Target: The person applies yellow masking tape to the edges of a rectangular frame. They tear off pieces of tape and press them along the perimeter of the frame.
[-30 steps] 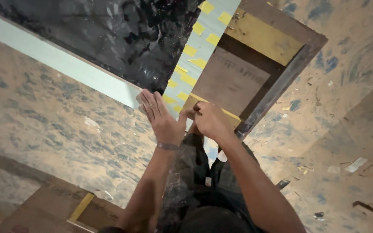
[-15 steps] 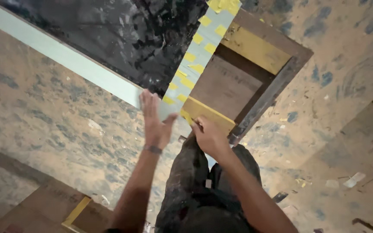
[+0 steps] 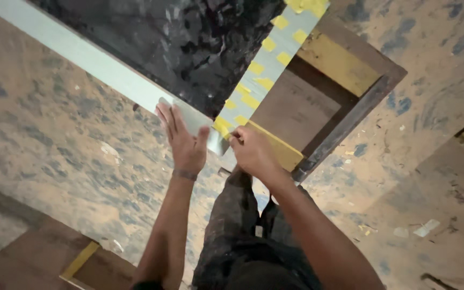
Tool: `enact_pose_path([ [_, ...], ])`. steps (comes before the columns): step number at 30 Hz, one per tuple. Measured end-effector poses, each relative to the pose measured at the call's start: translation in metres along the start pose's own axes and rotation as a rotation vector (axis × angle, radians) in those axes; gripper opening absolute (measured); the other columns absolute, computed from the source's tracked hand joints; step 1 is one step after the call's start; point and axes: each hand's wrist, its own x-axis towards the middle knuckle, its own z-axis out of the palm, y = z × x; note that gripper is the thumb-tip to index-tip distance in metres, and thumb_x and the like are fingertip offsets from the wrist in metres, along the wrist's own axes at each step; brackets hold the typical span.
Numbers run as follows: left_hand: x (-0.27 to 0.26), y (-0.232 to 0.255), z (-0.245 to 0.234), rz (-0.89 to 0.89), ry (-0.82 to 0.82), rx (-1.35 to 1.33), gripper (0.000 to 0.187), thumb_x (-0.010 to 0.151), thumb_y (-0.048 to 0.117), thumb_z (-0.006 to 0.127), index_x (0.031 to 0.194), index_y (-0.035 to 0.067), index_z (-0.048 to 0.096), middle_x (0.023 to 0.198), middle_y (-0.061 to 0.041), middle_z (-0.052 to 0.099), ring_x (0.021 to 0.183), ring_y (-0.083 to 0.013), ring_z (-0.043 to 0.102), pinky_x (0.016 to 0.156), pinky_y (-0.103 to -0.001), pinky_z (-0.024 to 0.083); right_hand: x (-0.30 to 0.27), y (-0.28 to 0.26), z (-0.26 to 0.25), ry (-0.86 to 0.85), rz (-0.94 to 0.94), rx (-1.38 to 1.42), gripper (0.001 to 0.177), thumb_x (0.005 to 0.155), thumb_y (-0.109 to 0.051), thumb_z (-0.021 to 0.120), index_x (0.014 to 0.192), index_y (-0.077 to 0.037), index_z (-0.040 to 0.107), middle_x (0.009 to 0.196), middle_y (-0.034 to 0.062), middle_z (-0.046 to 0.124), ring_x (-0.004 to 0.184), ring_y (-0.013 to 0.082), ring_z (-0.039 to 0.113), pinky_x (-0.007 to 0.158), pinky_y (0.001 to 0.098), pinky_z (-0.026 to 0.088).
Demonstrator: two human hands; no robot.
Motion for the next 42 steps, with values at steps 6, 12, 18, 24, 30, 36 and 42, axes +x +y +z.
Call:
enact_pose_path([
  [6, 0.003, 0.006, 0.005, -0.044, 0.019, -0.042, 0.1, 0.104, 0.063, 0.05, 0.165, -0.005, 0.01, 0.174, -0.027, -0.003, 0.163, -0.0445, -0.008, 0.133, -0.054, 0.004, 0.006, 0.008, 0.01, 0.012, 0.019, 0.11, 0.026, 0.094, -0.023, 0.063, 0.105, -0.001, 0.07, 0.091, 0.0166, 0.074, 0.082, 0.0304, 0.071, 0.073, 0.0399, 0.054],
  [12, 0.003, 0.001, 0.004, -0.041, 0.005, -0.075, 0.1, 0.105, 0.064, 0.046, 0.165, -0.006, 0.008, 0.174, -0.027, -0.005, 0.162, -0.045, -0.01, 0.133, -0.054, 0.002, 0.0, -0.001, 0.011, 0.005, 0.01, 0.003, 0.026, 0.095, -0.024, 0.063, 0.106, -0.002, 0.07, 0.09, 0.014, 0.073, 0.08, 0.0249, 0.07, 0.073, 0.0376, 0.054],
  [18, 0.005, -0.005, 0.01, -0.08, -0.008, -0.075, 0.094, 0.108, 0.065, 0.034, 0.167, -0.003, 0.008, 0.176, -0.027, -0.005, 0.165, -0.0455, -0.01, 0.135, -0.056, 0.001, 0.001, -0.023, 0.004, 0.048, 0.073, 0.007, 0.024, 0.096, -0.026, 0.064, 0.099, -0.002, 0.069, 0.078, 0.0119, 0.069, 0.069, 0.0213, 0.063, 0.067, 0.0365, 0.051],
  [24, 0.003, -0.001, 0.011, -0.092, -0.001, 0.014, 0.104, 0.102, 0.072, 0.037, 0.166, -0.004, 0.005, 0.174, -0.027, -0.005, 0.162, -0.0466, -0.01, 0.131, -0.06, 0.001, 0.001, -0.038, -0.002, -0.007, 0.133, -0.044, 0.026, 0.096, -0.027, 0.065, 0.097, -0.002, 0.069, 0.07, 0.0122, 0.065, 0.06, 0.0206, 0.059, 0.059, 0.0376, 0.047],
  [30, 0.003, -0.001, 0.013, -0.106, 0.001, 0.038, 0.104, 0.102, 0.073, 0.037, 0.165, -0.004, 0.008, 0.173, -0.027, -0.004, 0.162, -0.0464, -0.009, 0.131, -0.06, 0.002, 0.001, -0.044, -0.003, -0.042, 0.108, -0.077, 0.025, 0.095, -0.027, 0.065, 0.098, -0.002, 0.069, 0.07, 0.0109, 0.065, 0.061, 0.0198, 0.059, 0.058, 0.037, 0.047],
  [36, 0.003, -0.006, 0.019, -0.085, 0.034, 0.036, 0.095, 0.107, 0.067, 0.027, 0.165, -0.006, 0.008, 0.174, -0.028, -0.003, 0.162, -0.0481, -0.008, 0.133, -0.06, 0.002, 0.0, -0.046, -0.006, -0.091, 0.182, -0.089, 0.024, 0.095, -0.028, 0.064, 0.1, -0.005, 0.07, 0.071, 0.0117, 0.065, 0.063, 0.0198, 0.058, 0.06, 0.0366, 0.047],
  [42, 0.004, -0.006, 0.018, -0.095, 0.03, 0.043, 0.096, 0.106, 0.065, 0.034, 0.165, -0.007, 0.01, 0.173, -0.029, -0.001, 0.162, -0.0487, -0.006, 0.132, -0.059, 0.003, 0.006, -0.042, -0.001, -0.078, 0.108, -0.094, 0.023, 0.094, -0.026, 0.065, 0.099, -0.004, 0.07, 0.068, 0.0103, 0.065, 0.062, 0.0179, 0.059, 0.06, 0.0358, 0.047],
])
